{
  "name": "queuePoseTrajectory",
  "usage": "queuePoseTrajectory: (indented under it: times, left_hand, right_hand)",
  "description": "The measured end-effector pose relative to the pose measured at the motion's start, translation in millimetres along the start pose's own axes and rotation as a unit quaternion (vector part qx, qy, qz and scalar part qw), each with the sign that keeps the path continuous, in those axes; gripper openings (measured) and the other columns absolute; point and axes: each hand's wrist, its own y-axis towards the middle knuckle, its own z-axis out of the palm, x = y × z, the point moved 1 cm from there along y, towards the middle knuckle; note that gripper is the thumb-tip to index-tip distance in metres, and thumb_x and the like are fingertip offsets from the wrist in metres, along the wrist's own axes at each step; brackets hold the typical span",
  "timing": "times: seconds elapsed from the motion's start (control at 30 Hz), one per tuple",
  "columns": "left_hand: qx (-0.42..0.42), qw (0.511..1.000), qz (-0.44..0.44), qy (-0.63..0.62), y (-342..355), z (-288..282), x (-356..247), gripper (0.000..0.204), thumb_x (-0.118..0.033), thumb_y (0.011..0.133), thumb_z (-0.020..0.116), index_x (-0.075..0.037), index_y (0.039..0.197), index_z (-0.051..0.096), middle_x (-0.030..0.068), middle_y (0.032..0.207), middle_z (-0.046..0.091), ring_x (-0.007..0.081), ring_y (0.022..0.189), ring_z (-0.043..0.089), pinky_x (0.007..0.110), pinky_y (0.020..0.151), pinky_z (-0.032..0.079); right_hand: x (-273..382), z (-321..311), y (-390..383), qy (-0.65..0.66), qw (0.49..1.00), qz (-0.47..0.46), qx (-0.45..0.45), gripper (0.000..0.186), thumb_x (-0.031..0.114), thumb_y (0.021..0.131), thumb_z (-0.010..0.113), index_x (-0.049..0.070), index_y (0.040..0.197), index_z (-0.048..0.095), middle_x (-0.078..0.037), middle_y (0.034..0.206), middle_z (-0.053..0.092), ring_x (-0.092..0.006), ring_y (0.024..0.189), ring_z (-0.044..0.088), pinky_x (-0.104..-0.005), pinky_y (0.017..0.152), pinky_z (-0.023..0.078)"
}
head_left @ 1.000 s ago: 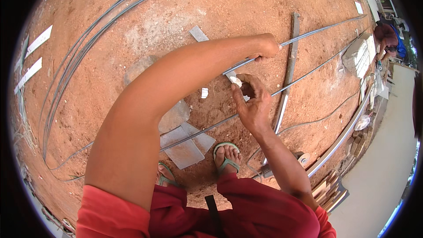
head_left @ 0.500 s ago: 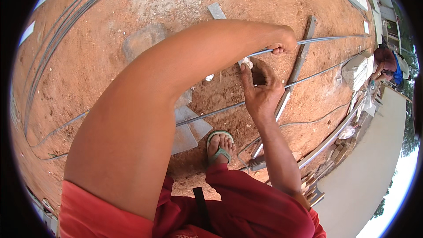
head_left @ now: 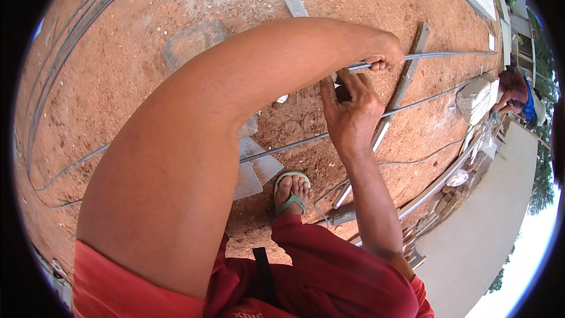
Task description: The person arranges long metal rods on the ground, measures them against a straight edge, and uses an angle grinder to cut them to length. The person repeatedly picks up rods, aligns them, and cuts them while another worker is visible in the background.
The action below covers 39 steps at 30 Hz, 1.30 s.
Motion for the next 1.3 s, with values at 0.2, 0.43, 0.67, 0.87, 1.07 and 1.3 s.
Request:
queuePoseTrajectory:
  times: [0.2,0.43,0.67,0.87,1.07,1.3]
  left_hand:
    - [-0.021,1.0,-0.001,-0.022,-23.7,-19.4,6.6,0.04,-0.028,0.109,0.054,0.008,0.101,0.069,0.0054,0.073,0.049,0.0124,0.056,0.04,0.031,0.045,0.034]
    - [-0.053,0.999,0.0,-0.003,-38.3,-11.6,-7.8,0.039,-0.026,0.108,0.057,0.011,0.105,0.07,0.0047,0.072,0.05,0.0111,0.055,0.04,0.028,0.042,0.033]
    - [-0.058,0.998,-0.01,-0.02,-50.5,-15.5,-9.6,0.039,-0.026,0.108,0.059,0.011,0.111,0.068,-0.0001,0.07,0.048,0.0058,0.053,0.037,0.024,0.04,0.03]
    - [-0.051,0.998,-0.017,-0.013,-49.0,-5.0,-10.9,0.039,-0.026,0.112,0.05,0.01,0.117,0.063,-0.0043,0.067,0.042,0.0025,0.051,0.033,0.021,0.04,0.027]
    - [-0.028,0.999,-0.021,-0.008,-46.2,-8.3,-8.7,0.035,-0.025,0.113,0.047,0.007,0.113,0.06,-0.0062,0.066,0.04,0.0013,0.05,0.032,0.02,0.04,0.025]
    - [-0.017,1.0,-0.007,-0.01,-47.8,-7.8,-11.4,0.033,-0.023,0.112,0.049,0.008,0.114,0.059,-0.006,0.066,0.041,0.0,0.05,0.033,0.019,0.038,0.025]
  right_hand:
    - [31.2,-8.0,-10.0,-0.034,0.996,-0.016,0.076,0.027,0.007,0.084,0.079,-0.004,0.107,0.076,-0.021,0.088,0.072,-0.0287,0.072,0.074,-0.0379,0.064,0.058]
    - [12.5,-3.9,-31.7,-0.018,0.994,0.051,0.093,0.024,0.014,0.088,0.074,-0.002,0.105,0.073,-0.023,0.091,0.069,-0.0405,0.076,0.073,-0.046,0.068,0.058]
    - [-2.1,-4.3,-44.4,0.017,0.992,0.039,0.122,0.023,0.012,0.086,0.072,-0.001,0.104,0.067,-0.024,0.093,0.065,-0.0422,0.079,0.071,-0.0493,0.067,0.057]
    - [-22.6,0.7,-59.3,0.041,0.981,0.066,0.179,0.027,0.013,0.087,0.073,-0.001,0.109,0.066,-0.024,0.098,0.065,-0.0425,0.081,0.071,-0.0496,0.07,0.058]
    - [-27.2,1.6,-51.9,0.168,0.983,0.061,0.051,0.029,0.012,0.087,0.074,-0.003,0.111,0.065,-0.024,0.098,0.064,-0.0421,0.084,0.072,-0.0493,0.073,0.059]
    - [-38.1,0.4,-15.1,0.214,0.976,-0.023,-0.042,0.032,0.007,0.084,0.078,-0.004,0.113,0.07,-0.021,0.099,0.065,-0.039,0.087,0.07,-0.0467,0.076,0.058]
